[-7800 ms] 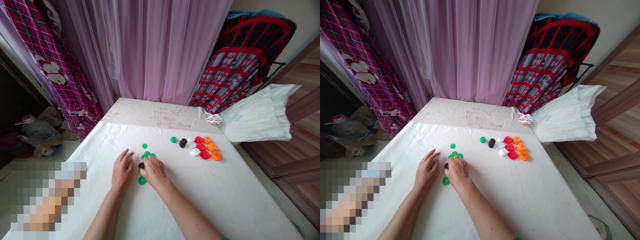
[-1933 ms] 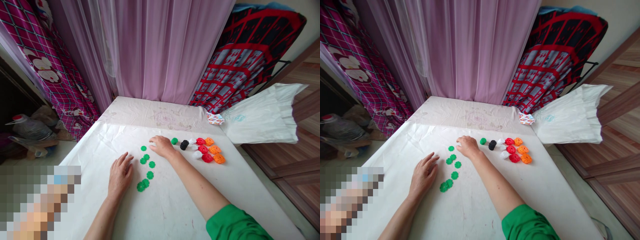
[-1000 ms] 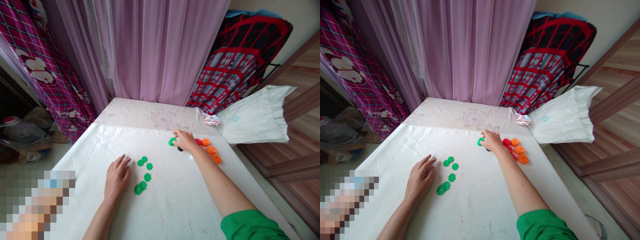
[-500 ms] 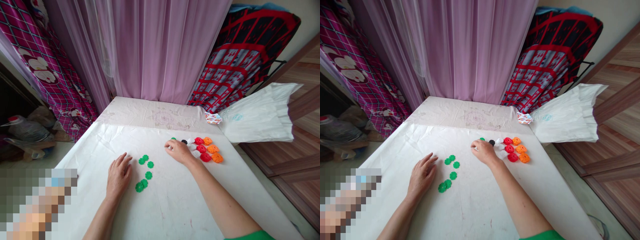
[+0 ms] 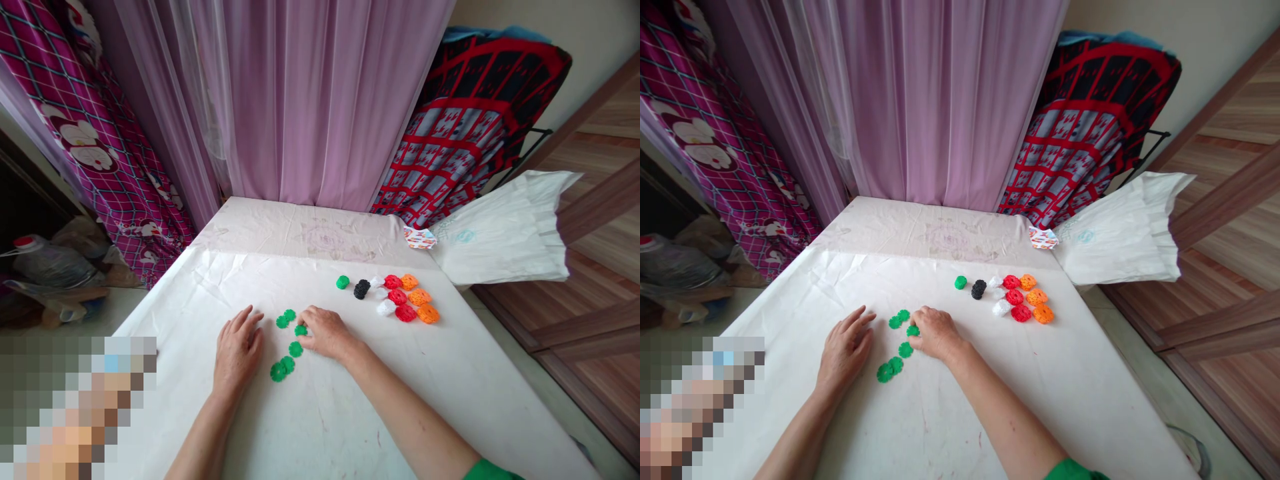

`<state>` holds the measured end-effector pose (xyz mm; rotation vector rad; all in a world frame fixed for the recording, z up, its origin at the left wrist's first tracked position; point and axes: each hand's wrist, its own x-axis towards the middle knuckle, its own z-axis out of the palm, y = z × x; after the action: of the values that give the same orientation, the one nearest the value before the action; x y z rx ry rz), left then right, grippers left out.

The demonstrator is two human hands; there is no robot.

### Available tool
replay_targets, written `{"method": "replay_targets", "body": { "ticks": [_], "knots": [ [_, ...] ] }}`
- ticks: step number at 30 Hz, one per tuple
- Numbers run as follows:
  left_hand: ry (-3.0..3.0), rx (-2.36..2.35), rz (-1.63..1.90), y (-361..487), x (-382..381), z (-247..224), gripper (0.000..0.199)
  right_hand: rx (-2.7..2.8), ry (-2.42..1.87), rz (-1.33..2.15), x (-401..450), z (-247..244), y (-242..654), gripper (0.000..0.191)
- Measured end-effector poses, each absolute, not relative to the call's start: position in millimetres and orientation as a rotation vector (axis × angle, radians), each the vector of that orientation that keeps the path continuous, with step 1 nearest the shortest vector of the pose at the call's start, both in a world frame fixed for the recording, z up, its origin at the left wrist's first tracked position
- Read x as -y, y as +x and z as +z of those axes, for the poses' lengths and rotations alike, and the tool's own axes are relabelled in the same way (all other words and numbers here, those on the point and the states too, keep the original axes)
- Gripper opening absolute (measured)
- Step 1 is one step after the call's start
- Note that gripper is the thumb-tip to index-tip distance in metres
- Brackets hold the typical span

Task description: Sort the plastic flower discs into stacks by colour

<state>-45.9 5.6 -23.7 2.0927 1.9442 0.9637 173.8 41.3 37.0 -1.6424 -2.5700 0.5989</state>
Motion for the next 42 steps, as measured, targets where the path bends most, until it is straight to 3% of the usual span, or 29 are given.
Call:
{"method": "replay_targets", "body": {
  "ticks": [12, 22, 27, 30, 36, 42],
  "knots": [
    [2.106, -1.956, 0.946, -46, -5, -24, 0.035, 2.281, -1.95, 0.112, -119, 74, 268, 0.019],
    [2.1, -1.962, 0.951, -46, -5, -23, 0.034, 2.382, -2.03, 0.111, -137, 67, 272, 0.02],
    [2.086, -1.957, 0.956, -46, -5, -24, 0.035, 2.327, -1.972, 0.114, -137, 68, 280, 0.033],
    [2.078, -1.955, 0.96, -46, -5, -23, 0.034, 2.25, -1.91, 0.086, -132, 71, 280, 0.027],
    [2.086, -1.963, 0.941, -44, -5, -20, 0.035, 2.435, -1.637, 0.35, -98, 64, 225, 0.021],
    [2.077, -1.955, 0.952, -44, -5, -21, 0.036, 2.615, -1.476, 0.564, -75, 46, 167, 0.035]
  ]
}}
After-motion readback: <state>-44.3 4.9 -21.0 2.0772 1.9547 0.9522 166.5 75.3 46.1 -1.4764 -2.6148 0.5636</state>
